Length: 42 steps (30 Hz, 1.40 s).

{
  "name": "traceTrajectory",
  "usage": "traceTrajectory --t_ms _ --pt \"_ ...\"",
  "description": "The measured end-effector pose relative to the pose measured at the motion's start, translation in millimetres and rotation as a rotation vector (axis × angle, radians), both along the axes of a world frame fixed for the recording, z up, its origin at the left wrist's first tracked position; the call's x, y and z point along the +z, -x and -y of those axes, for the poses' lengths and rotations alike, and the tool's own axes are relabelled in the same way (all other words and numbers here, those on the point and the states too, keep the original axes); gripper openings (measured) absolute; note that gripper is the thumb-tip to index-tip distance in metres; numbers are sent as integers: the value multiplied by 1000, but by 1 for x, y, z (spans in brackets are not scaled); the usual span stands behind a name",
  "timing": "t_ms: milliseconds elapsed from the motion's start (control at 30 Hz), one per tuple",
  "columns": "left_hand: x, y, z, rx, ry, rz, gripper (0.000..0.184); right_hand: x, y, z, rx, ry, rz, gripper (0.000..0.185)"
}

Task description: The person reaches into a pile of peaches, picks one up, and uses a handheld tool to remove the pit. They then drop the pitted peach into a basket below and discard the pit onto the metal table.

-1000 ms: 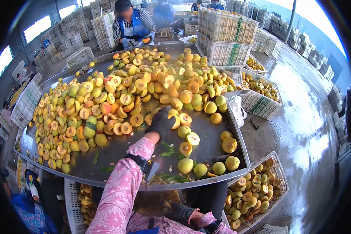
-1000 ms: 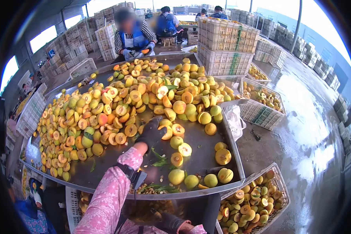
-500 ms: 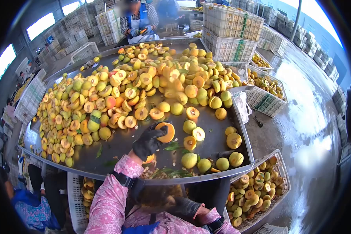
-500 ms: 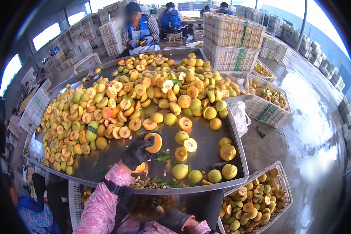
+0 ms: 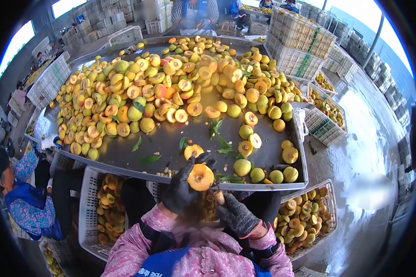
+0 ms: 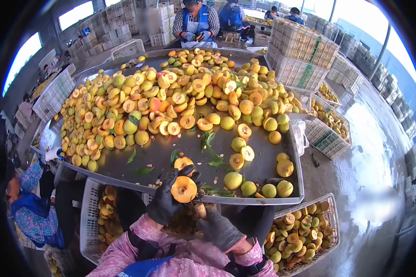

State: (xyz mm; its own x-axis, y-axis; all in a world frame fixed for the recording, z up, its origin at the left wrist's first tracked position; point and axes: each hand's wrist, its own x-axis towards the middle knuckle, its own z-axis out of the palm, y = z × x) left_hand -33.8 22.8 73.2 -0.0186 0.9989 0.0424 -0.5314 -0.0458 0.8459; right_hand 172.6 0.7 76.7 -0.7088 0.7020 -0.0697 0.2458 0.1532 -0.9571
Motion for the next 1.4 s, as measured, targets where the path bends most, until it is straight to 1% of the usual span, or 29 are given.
traceTrajectory --t_ms 33,100,133,167,200,233,333,433,500,533,567,633,733,800,833,867,933,1033,1100,1133,1167,1200,1267,1333,1400 --pt "1 -2 4 29 -29 -105 39 6 4 -1 9 41 3 39" --pt "15 -7 17 87 -127 -336 36 5 7 3 52 -138 3 38" --pt "19 -9 21 94 -147 -376 35 4 9 4 68 -228 2 38" --pt "22 -10 26 101 -167 -415 35 7 9 2 123 -623 74 37" --pt "21 -11 29 89 -135 -365 35 9 9 1 179 -1018 147 35" --pt "20 -11 31 78 -104 -315 35 3 12 1 181 -1073 135 33" --pt "21 -15 36 123 -99 -290 36 -13 20 12 68 -287 76 31" --pt "9 -12 42 265 -262 -794 38 -3 29 14 6 -212 144 29" --pt "-15 -14 37 204 -58 -429 43 -13 31 15 57 -371 202 29" --pt "-24 -16 36 176 -5 -299 45 -20 31 15 83 -449 233 29" --pt "-26 -19 35 155 50 -167 47 -25 33 17 51 -355 198 29" --pt "-25 -23 33 123 63 -11 49 -34 37 19 -14 -166 127 28" --pt "-37 -31 35 283 49 42 34 -41 35 13 195 -513 340 28" --pt "-15 -30 34 204 140 133 38 -46 40 17 52 -214 202 27" --pt "-8 -29 34 165 186 178 41 -52 42 18 18 -146 172 27" --pt "-17 -25 36 269 15 -220 40 -59 45 19 -17 -80 139 28" --pt "-45 -15 44 450 -339 -1018 42 -79 46 21 -13 -108 154 31" --pt "-40 -10 44 449 -434 -1092 44 -56 40 18 294 -820 524 29" --pt "-36 -9 42 463 -486 -1133 42 -44 33 11 409 -872 447 26" --pt "-33 -10 41 423 -428 -1055 38 -38 30 10 465 -897 409 25" --pt "-30 -10 40 389 -370 -976 35 -33 31 11 369 -620 321 24" --pt "-25 -13 39 308 -230 -799 31 -28 33 13 273 -346 232 22" --pt "-19 -17 37 304 -165 -741 26 -27 39 18 100 160 26 19" --pt "-16 -19 34 463 -317 -981 28 -29 43 22 -52 615 -206 17" --pt "-14 -17 39 402 -200 -908 33 -14 38 17 -13 976 -321 21"
